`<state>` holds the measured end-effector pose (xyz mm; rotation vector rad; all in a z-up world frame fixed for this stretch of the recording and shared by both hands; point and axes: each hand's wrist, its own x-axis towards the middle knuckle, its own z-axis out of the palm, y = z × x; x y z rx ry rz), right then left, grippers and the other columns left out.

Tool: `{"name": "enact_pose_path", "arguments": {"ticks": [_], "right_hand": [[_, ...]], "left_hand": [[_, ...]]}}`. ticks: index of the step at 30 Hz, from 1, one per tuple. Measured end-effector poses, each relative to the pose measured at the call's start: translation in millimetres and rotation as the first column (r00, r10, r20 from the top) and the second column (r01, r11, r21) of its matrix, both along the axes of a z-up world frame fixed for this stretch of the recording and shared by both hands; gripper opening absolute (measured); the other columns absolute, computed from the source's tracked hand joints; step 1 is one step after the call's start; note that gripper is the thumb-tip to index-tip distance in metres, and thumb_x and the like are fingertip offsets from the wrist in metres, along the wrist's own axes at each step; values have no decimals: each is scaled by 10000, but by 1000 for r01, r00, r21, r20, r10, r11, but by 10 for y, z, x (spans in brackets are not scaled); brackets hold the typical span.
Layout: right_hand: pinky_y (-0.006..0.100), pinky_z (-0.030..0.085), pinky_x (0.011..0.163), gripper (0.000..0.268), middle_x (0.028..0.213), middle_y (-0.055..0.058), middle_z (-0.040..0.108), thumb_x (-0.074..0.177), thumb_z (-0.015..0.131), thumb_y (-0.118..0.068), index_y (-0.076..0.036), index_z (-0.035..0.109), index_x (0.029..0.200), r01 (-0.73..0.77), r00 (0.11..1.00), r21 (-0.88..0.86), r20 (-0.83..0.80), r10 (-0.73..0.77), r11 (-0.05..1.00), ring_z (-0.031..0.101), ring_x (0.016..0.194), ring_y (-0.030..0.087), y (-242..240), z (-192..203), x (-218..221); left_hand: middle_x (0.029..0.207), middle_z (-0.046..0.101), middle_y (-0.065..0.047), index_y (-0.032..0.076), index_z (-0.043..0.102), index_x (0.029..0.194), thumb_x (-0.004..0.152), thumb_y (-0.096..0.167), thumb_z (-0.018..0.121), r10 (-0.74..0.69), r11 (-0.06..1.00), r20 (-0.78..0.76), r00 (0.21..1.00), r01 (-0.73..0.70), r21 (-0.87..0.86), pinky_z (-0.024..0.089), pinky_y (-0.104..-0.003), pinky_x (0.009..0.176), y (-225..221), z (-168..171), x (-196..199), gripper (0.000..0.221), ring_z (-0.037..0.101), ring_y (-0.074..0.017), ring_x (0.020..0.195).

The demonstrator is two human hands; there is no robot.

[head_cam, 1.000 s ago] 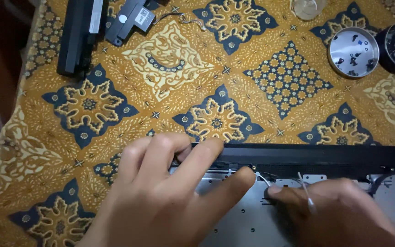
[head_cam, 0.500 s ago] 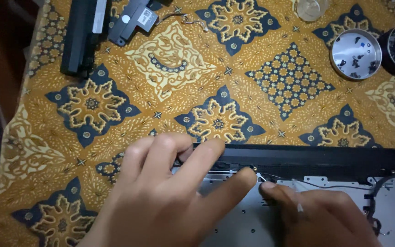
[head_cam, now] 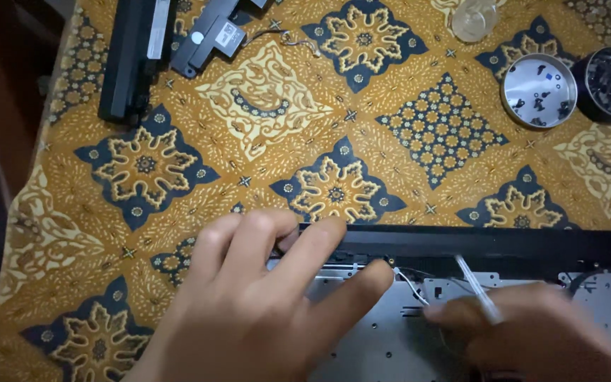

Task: Routing internal wires and connecting ribbon cables during laptop repair

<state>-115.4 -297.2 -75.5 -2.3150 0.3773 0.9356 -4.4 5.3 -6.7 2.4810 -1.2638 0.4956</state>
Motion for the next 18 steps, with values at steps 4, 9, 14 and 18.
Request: {"name": "enact_pose_path", "arguments": {"ticks": [4,9,14,18], "right_hand": [[446,633,642,465,810,354,799,605,680,108,76,730,1067,376,707,665,244,-664,645,792,715,398,-182,276,-223],[202,630,676,147,854,54,873,877,609,-157,-94,672,994,-73,685,467,666,-296,881,805,762,120,562,727,170],[137,523,466,154,689,30,834,819,632,-26,-100,736,905,-40,671,346,705,-231,938,719,498,66,598,730,212],[201,656,549,114,731,37,862,805,677,-112,-113,747,895,-37,696,418,663,-277,908,797,581,127,522,691,146]], "left_hand": [[1124,673,-53,298,605,1178,1060,254,574,-23,1000,-22,999,22,-12,485,-478,761,20,13,-17,130,542,-308,864],[1113,672,-51,293,613,1149,1048,233,573,-32,999,-13,999,32,-21,484,-476,749,17,-2,0,124,548,-309,867],[1104,660,-10,324,592,1167,1042,261,568,-4,1000,-13,1000,4,26,493,-480,780,9,-37,-27,142,546,-293,865],[1162,682,13,376,543,1303,1059,356,527,16,999,-41,999,-15,28,470,-472,750,-3,-78,-38,245,550,-289,905]]}}
